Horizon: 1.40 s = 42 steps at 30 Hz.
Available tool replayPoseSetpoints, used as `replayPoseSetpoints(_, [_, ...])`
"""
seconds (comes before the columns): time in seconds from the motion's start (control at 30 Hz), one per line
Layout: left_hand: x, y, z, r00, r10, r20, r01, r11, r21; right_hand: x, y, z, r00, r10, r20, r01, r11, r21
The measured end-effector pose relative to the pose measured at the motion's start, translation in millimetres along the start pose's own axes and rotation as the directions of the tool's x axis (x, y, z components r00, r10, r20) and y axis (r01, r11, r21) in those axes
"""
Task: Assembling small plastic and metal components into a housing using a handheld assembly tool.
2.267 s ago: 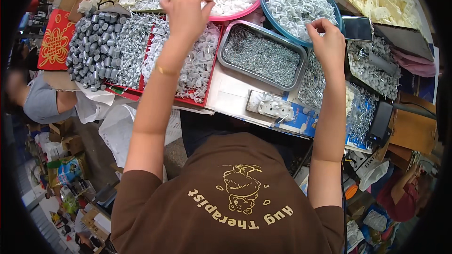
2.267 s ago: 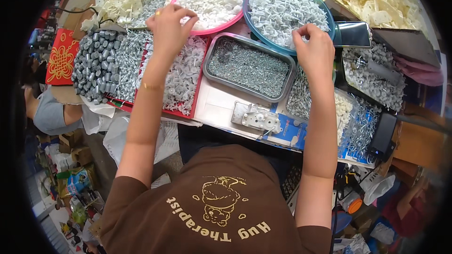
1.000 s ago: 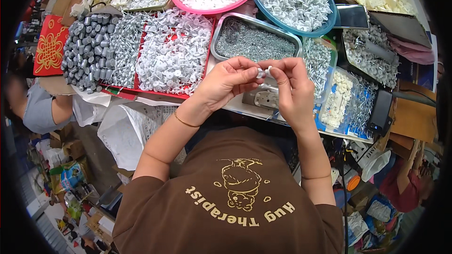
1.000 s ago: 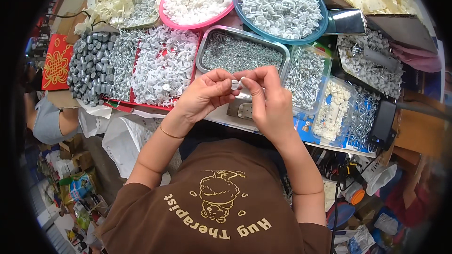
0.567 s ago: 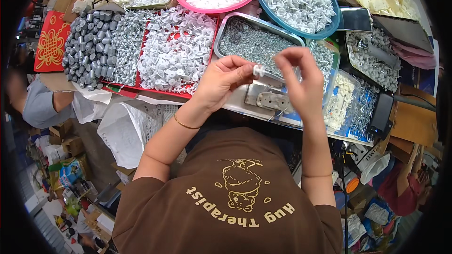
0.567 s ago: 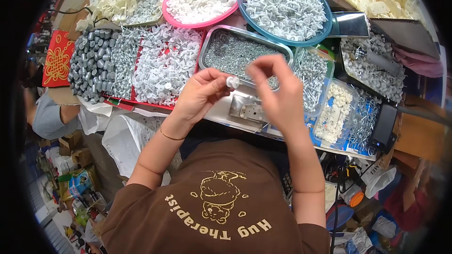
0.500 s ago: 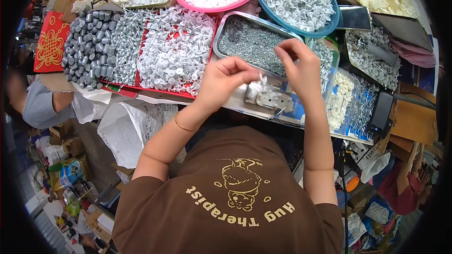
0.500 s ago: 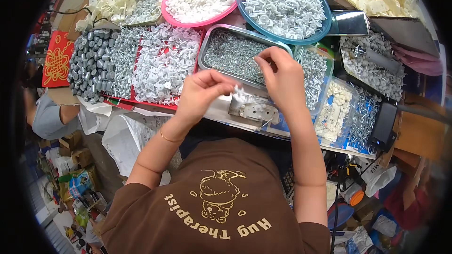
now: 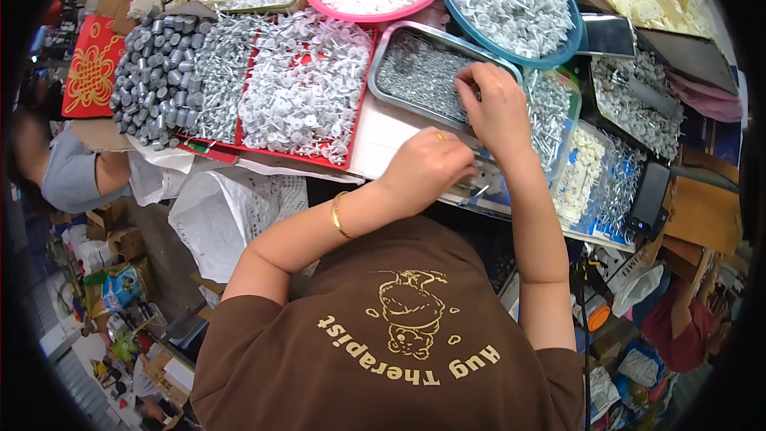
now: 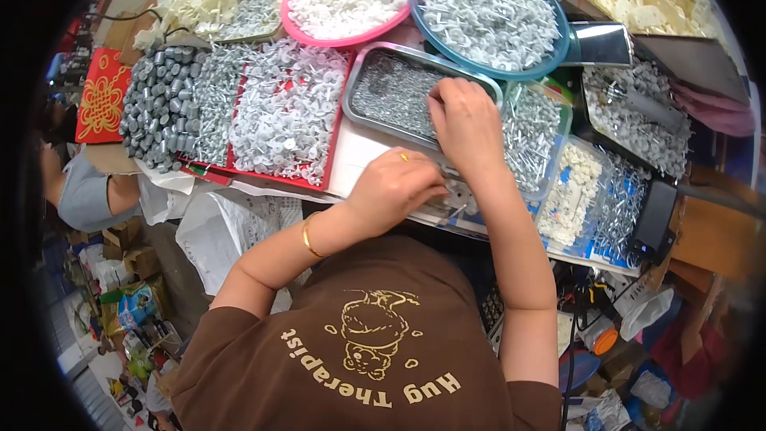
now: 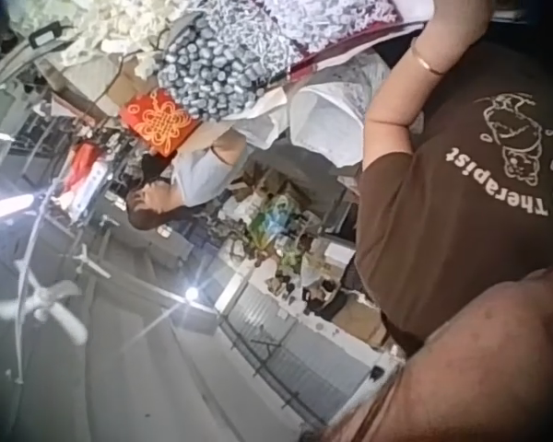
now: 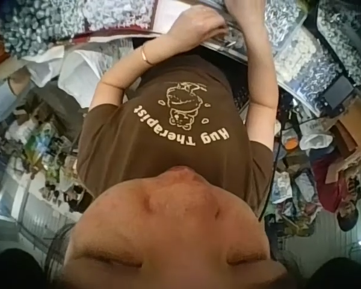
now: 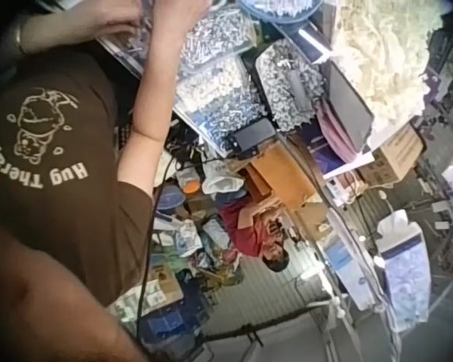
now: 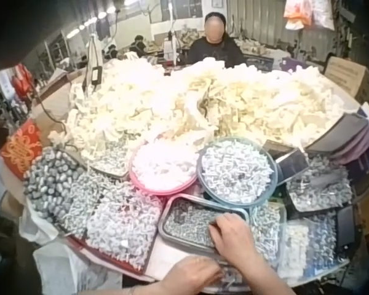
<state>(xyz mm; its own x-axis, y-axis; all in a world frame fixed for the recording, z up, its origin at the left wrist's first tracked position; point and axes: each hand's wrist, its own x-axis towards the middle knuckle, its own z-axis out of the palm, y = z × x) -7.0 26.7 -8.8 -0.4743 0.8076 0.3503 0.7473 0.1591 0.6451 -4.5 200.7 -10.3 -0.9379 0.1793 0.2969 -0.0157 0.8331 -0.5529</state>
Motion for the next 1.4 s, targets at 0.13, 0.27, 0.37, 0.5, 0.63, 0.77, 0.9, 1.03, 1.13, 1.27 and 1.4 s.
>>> replayPoseSetpoints(0.13, [3,-12,-17,0.999,-0.031,-0.033,0.029,0.998,-0.055,-9,0,-14,0.987,0.143,0.072,-0.154,0.972,0.178])
replayPoseSetpoints(0.27, [29,-80,-87,0.935,-0.072,-0.348,0.180,0.940,0.290,-29,-2,-39,0.974,0.223,0.041,-0.222,0.907,0.358])
replayPoseSetpoints(0.37, [53,-178,-165,0.765,-0.142,-0.629,0.601,0.508,0.617,-38,-5,-46,0.977,0.213,0.013,-0.206,0.923,0.326])
replayPoseSetpoints(0.5, [57,-279,-208,0.729,-0.496,-0.472,0.678,0.425,0.600,-42,-5,-45,0.976,0.217,-0.018,-0.196,0.911,0.363])
replayPoseSetpoints(0.63, [70,-292,-207,0.803,-0.507,-0.313,0.549,0.426,0.719,-48,1,-49,0.971,0.232,-0.052,-0.197,0.908,0.371])
replayPoseSetpoints(0.77, [54,-312,-232,0.843,-0.482,-0.241,0.497,0.524,0.692,-44,-5,-52,0.977,0.206,-0.048,-0.172,0.906,0.386])
replayPoseSetpoints(0.9, [45,-297,-227,0.837,-0.360,-0.413,0.546,0.489,0.680,-49,-5,-57,0.974,0.217,-0.070,-0.169,0.894,0.415])
replayPoseSetpoints(1.03, [57,-207,-191,0.749,-0.278,-0.601,0.561,0.748,0.354,-58,-2,-77,0.932,0.358,-0.053,-0.270,0.784,0.559])
replayPoseSetpoints(1.13, [37,-129,-139,0.842,-0.386,-0.378,0.244,0.896,-0.372,-53,-25,-83,0.948,0.312,-0.066,-0.189,0.716,0.672])
replayPoseSetpoints(1.27, [30,-39,-54,0.892,-0.451,-0.031,0.234,0.520,-0.821,-43,-26,-32,0.919,0.354,0.176,-0.281,0.270,0.921])
replayPoseSetpoints(1.4, [19,-11,-27,0.849,-0.513,0.127,0.261,0.199,-0.945,-51,-24,-33,0.913,0.284,0.291,-0.311,0.025,0.950])
